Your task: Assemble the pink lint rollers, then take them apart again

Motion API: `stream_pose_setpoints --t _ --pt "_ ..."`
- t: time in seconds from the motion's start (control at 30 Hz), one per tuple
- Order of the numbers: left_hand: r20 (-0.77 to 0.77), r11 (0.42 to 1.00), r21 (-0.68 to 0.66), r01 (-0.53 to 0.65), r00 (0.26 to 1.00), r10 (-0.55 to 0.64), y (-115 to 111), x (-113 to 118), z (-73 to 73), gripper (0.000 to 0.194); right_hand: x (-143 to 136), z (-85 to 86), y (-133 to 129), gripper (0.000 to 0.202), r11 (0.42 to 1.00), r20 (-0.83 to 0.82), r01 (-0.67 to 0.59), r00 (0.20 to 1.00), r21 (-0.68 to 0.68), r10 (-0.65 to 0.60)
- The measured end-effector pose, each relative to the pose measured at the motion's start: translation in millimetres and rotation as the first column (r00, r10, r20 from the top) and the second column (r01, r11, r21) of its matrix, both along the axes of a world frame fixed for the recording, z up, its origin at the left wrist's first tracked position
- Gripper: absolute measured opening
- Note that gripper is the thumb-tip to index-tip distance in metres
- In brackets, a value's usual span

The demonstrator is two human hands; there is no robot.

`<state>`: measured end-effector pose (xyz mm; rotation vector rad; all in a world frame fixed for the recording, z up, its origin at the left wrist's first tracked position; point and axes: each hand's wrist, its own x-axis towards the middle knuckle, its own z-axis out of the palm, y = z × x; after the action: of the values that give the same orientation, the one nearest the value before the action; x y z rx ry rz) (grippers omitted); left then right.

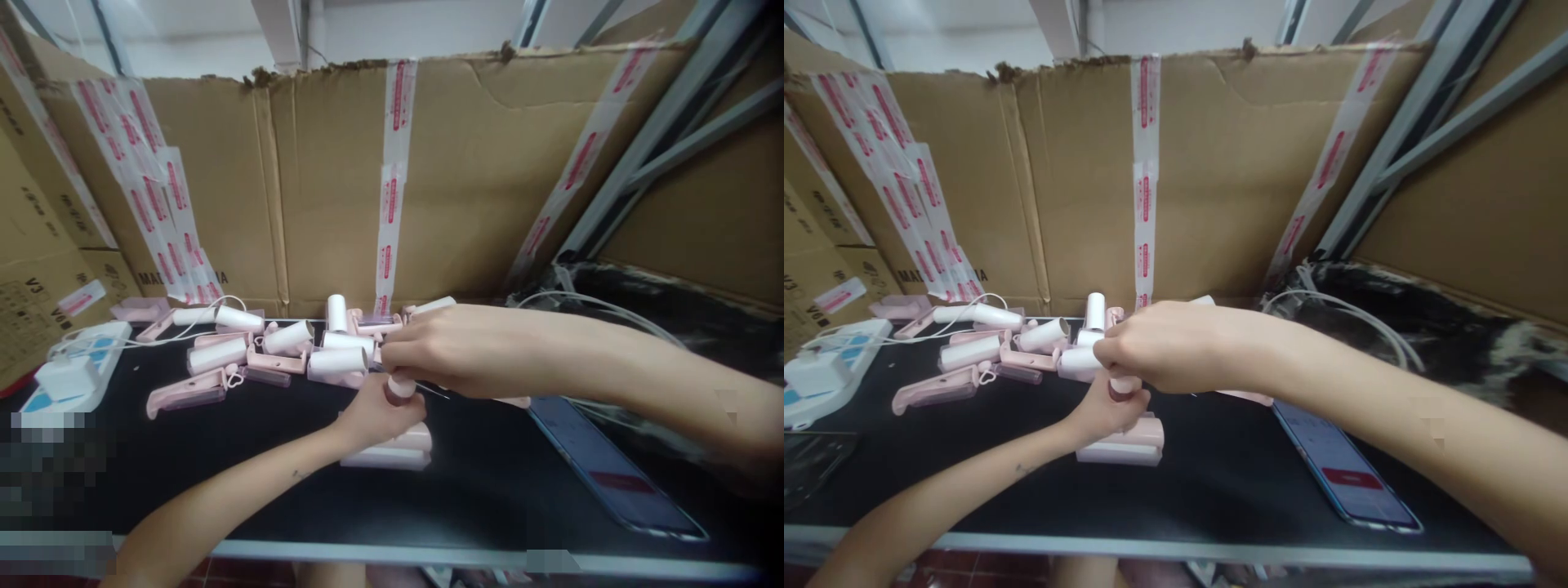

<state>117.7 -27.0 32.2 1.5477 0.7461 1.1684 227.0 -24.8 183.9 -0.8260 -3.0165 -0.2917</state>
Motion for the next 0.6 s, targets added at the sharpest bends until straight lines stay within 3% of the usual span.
stream_pose_setpoints --t 0.1,0.37,0.47,0.6 --pt "0.036 1.0 0.001 0.017 0.999 -0.017 2 0 -3.9 0.024 -5 -0.4 -7 0.023 0.992 0.208 -0.092 0.972 -0.087 0.108" --pt "0.062 0.998 -0.067 0.008 0.998 -0.004 4 2 -8.9 0.018 -14 -2.2 -14 0.03 0.999 0.231 0.003 0.973 -0.047 0.008" --pt "0.068 0.994 -0.105 0.01 0.998 -0.002 3 2 -8.4 0.019 -21 1.7 -13 0.026 0.998 0.291 0.044 0.956 -0.041 -0.031" --pt "0.105 0.992 -0.12 0.05 0.994 -0.037 4 0 -7.8 0.022 -27 4.5 -11 0.021 0.994 0.248 0.057 0.968 -0.091 -0.033"
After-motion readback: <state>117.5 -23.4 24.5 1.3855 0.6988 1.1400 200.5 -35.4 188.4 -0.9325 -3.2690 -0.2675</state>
